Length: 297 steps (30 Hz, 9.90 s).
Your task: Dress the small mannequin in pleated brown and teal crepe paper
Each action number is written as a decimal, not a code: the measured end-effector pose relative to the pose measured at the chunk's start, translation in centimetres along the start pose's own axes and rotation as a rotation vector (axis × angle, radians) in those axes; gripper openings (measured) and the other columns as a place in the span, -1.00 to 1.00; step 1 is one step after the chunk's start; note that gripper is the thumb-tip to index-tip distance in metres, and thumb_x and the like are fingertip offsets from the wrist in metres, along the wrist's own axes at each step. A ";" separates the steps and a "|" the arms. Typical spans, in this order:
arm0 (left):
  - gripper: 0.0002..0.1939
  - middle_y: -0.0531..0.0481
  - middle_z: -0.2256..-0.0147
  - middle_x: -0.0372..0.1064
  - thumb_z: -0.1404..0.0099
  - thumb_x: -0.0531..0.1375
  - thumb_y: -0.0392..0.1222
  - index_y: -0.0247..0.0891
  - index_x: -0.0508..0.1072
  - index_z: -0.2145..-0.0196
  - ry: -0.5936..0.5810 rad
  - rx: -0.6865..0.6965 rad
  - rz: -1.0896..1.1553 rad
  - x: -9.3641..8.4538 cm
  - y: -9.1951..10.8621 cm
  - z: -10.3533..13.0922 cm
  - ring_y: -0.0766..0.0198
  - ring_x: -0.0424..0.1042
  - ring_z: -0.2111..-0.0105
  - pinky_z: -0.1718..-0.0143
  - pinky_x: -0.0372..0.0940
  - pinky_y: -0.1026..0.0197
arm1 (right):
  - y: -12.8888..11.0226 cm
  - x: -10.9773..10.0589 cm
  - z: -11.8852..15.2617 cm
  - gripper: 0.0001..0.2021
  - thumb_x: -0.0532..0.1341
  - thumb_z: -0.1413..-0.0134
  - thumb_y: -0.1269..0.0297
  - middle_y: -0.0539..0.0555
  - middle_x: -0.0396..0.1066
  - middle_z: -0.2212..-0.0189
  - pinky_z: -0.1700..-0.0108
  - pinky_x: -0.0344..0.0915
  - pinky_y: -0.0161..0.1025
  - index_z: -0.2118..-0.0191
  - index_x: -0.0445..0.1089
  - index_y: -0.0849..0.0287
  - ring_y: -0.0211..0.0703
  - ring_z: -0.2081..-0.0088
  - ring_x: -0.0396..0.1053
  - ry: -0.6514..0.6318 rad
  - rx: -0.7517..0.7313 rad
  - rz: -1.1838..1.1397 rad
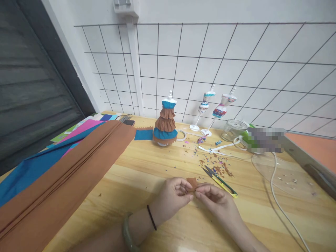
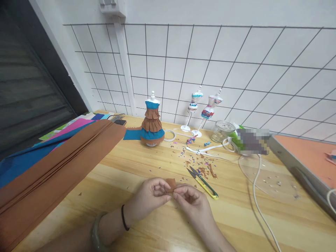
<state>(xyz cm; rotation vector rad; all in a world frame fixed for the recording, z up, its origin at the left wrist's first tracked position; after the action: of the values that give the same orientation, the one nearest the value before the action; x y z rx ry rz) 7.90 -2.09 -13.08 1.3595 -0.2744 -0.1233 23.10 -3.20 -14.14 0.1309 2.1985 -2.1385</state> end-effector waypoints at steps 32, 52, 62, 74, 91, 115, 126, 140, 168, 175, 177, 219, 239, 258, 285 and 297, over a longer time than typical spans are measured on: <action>-0.88 -0.01 0.46 0.46 0.05 0.26 -0.36 -0.35 0.45 0.46 -0.032 0.028 0.042 -0.2 -0.4 -0.1 0.35 0.40 0.44 0.33 0.29 0.29 | -0.9 0.4 0.2 -0.84 0.35 0.11 0.15 0.12 0.55 0.40 0.33 0.44 -0.29 0.39 0.56 0.10 -0.13 0.38 0.49 -0.052 -0.136 0.111; -0.87 -0.11 0.39 0.54 -0.01 0.23 -0.35 -0.35 0.55 0.42 0.035 0.150 -0.167 -0.6 0.3 0.0 0.24 0.49 0.39 0.34 0.37 0.28 | -3.0 0.5 0.3 -0.84 0.25 -0.04 0.14 0.11 0.54 0.43 0.34 0.46 -0.23 0.35 0.58 0.00 -0.09 0.37 0.51 -0.060 -0.371 0.335; -0.89 -0.07 0.46 0.49 -0.05 0.22 -0.35 -0.32 0.57 0.45 0.025 0.219 -0.297 -0.7 1.4 0.3 0.29 0.42 0.46 0.43 0.28 0.32 | -2.4 0.3 0.4 -0.83 0.28 0.00 0.13 0.11 0.55 0.44 0.33 0.44 -0.24 0.40 0.55 0.08 -0.12 0.40 0.49 -0.032 -0.295 0.341; -0.90 -0.06 0.48 0.47 -0.05 0.23 -0.32 -0.30 0.57 0.46 0.032 0.267 -0.345 -0.8 0.9 0.2 0.29 0.38 0.48 0.45 0.24 0.31 | -2.8 0.4 0.3 -0.86 0.28 0.01 0.16 0.09 0.55 0.44 0.33 0.45 -0.26 0.38 0.57 0.04 -0.12 0.38 0.50 -0.036 -0.323 0.305; -0.92 -0.08 0.47 0.47 -0.02 0.24 -0.29 -0.34 0.54 0.52 -0.006 0.174 -0.164 -0.8 0.3 0.0 0.27 0.40 0.44 0.39 0.27 0.28 | 0.0 0.1 0.1 -0.85 0.39 0.22 0.16 0.08 0.55 0.46 0.36 0.39 -0.33 0.49 0.54 0.11 -0.17 0.42 0.47 -0.025 0.037 0.056; -0.98 -0.04 0.52 0.48 0.03 0.24 -0.33 -0.34 0.44 0.54 0.029 0.086 -0.124 -0.7 -0.5 -0.2 0.32 0.41 0.50 0.41 0.29 0.31 | -0.1 0.4 0.1 -0.72 0.43 0.31 0.11 -0.01 0.41 0.63 0.50 0.24 -0.37 0.50 0.45 0.20 -0.30 0.58 0.30 -0.027 0.104 -0.040; -0.89 -0.07 0.46 0.51 -0.04 0.23 -0.39 -0.33 0.57 0.45 0.001 0.264 -0.357 -0.7 0.7 0.1 0.31 0.43 0.48 0.45 0.27 0.34 | -0.3 0.6 0.2 -0.85 0.36 0.14 0.18 0.09 0.55 0.46 0.37 0.40 -0.31 0.42 0.52 0.14 -0.17 0.44 0.48 -0.086 0.000 0.038; -0.89 -0.04 0.52 0.49 -0.07 0.24 -0.37 -0.27 0.58 0.49 0.029 0.347 -0.486 -0.8 1.2 0.3 0.29 0.41 0.50 0.45 0.26 0.31 | -2.6 0.7 0.6 -0.85 0.24 -0.07 0.31 0.09 0.55 0.37 0.29 0.43 -0.25 0.28 0.57 -0.01 -0.13 0.34 0.50 -0.107 -0.428 0.377; -0.94 -0.07 0.51 0.49 0.02 0.24 -0.32 -0.30 0.50 0.60 0.051 0.208 -0.241 -0.9 0.9 0.2 0.27 0.42 0.47 0.43 0.29 0.29 | -0.8 0.4 0.0 -0.72 0.40 0.30 0.02 0.09 0.54 0.51 0.38 0.39 -0.27 0.56 0.51 0.14 -0.17 0.46 0.44 -0.013 0.081 -0.020; -0.94 -0.06 0.52 0.48 0.03 0.24 -0.31 -0.31 0.47 0.61 0.048 0.174 -0.221 -0.9 0.6 0.1 0.27 0.42 0.48 0.43 0.28 0.29 | -0.5 0.5 0.2 -0.71 0.40 0.29 0.03 0.07 0.50 0.56 0.46 0.31 -0.31 0.55 0.48 0.18 -0.23 0.53 0.38 -0.019 0.112 -0.032; -0.95 -0.05 0.52 0.48 0.03 0.24 -0.30 -0.31 0.45 0.60 0.045 0.129 -0.205 -0.9 0.5 0.2 0.29 0.41 0.50 0.43 0.28 0.30 | -0.5 0.6 0.2 -0.70 0.39 0.28 0.03 0.04 0.48 0.59 0.49 0.28 -0.33 0.54 0.47 0.19 -0.26 0.56 0.35 -0.021 0.118 -0.037; -0.88 -0.09 0.52 0.51 -0.03 0.22 -0.45 -0.33 0.51 0.58 0.057 0.504 -0.475 -0.7 2.1 0.8 0.28 0.45 0.49 0.43 0.30 0.32 | -3.2 0.5 0.9 -0.91 0.25 -0.04 0.37 0.06 0.55 0.42 0.29 0.42 -0.33 0.41 0.50 0.10 -0.19 0.36 0.50 -0.060 -0.400 0.346; -0.91 -0.05 0.52 0.47 -0.01 0.25 -0.28 -0.35 0.50 0.46 0.038 0.208 -0.362 -1.0 0.4 0.4 0.30 0.41 0.51 0.45 0.29 0.32 | -3.0 0.3 1.3 -0.93 0.25 -0.03 0.32 0.05 0.49 0.49 0.36 0.38 -0.34 0.43 0.45 0.14 -0.23 0.43 0.43 -0.075 -0.317 0.295; -0.87 -0.02 0.53 0.45 -0.07 0.15 -0.31 -0.33 0.50 0.52 -0.064 0.163 -0.426 -0.7 1.0 0.5 0.34 0.31 0.52 0.49 0.19 0.33 | -0.9 0.7 1.1 -0.74 0.28 -0.02 0.16 0.15 0.53 0.28 0.19 0.45 -0.23 0.17 0.42 0.15 -0.15 0.27 0.50 -0.129 -0.079 0.111; -0.81 0.05 0.55 0.29 -0.17 0.11 -0.17 -0.34 0.43 0.45 -0.195 0.081 -0.246 -0.9 0.1 -0.1 0.37 0.25 0.52 0.47 0.16 0.33 | -0.4 0.4 0.1 -0.56 0.37 0.23 -0.02 0.04 0.45 0.55 0.42 0.33 -0.25 0.26 0.41 0.20 -0.21 0.52 0.40 -0.050 0.128 -0.104; -0.86 -0.10 0.41 0.47 -0.12 0.22 -0.33 -0.33 0.57 0.34 -0.192 0.416 -0.446 0.2 2.2 1.0 0.29 0.39 0.40 0.32 0.27 0.28 | -0.4 1.0 0.7 -0.66 0.44 0.24 0.18 0.00 0.47 0.50 0.38 0.34 -0.31 0.27 0.46 0.18 -0.30 0.51 0.41 -0.207 0.419 -0.454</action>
<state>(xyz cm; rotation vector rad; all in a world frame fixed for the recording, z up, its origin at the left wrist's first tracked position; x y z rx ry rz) 7.66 -2.66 -10.71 1.8113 -0.1567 -0.5978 22.06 -3.90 -13.85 -0.5954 1.7630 -2.6723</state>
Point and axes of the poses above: each hand's wrist, its own z-axis away from the middle knuckle, its own x-axis out of the palm, y = z × x, the point moved 5 cm from there along -z, towards the middle knuckle
